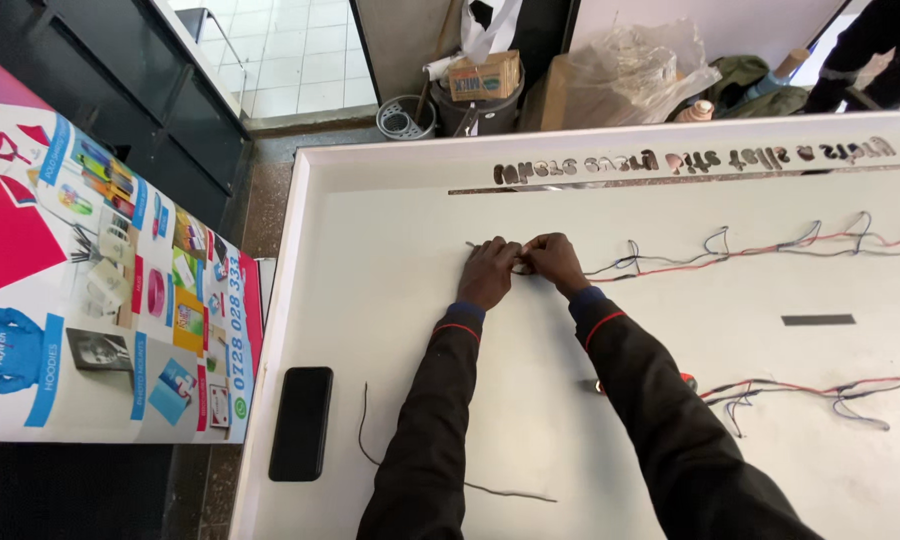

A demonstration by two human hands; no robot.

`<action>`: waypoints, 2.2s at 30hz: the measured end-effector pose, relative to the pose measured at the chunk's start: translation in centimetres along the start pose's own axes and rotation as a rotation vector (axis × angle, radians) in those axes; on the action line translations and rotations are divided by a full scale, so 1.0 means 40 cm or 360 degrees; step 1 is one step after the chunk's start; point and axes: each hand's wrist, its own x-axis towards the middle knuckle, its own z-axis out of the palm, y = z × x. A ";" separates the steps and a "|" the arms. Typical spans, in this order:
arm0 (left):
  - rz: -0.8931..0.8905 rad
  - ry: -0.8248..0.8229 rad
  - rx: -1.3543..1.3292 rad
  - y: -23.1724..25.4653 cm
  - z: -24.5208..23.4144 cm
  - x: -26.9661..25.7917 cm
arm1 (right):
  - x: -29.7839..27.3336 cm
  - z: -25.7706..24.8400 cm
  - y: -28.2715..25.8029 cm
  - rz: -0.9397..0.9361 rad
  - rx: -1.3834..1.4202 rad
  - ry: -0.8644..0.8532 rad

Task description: The person works at a white table, repeatedly stripping, twisting, and taping sections of multi-colored wires. They use a utility knife to cut black electrical tape and wrap it around wire bundles, then continue stripping and twisting additional wire sections.

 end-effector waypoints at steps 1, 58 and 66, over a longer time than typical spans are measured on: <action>0.0000 -0.0007 -0.0001 0.002 -0.002 -0.001 | -0.006 0.002 0.004 0.0006 0.0004 0.0000; -0.0033 0.0073 -0.0458 0.001 -0.028 0.008 | -0.147 0.042 0.044 -0.1067 -0.0582 0.0599; -0.0048 0.0004 -0.0480 0.000 -0.026 0.011 | -0.131 0.041 0.076 -0.1169 -0.0454 0.0750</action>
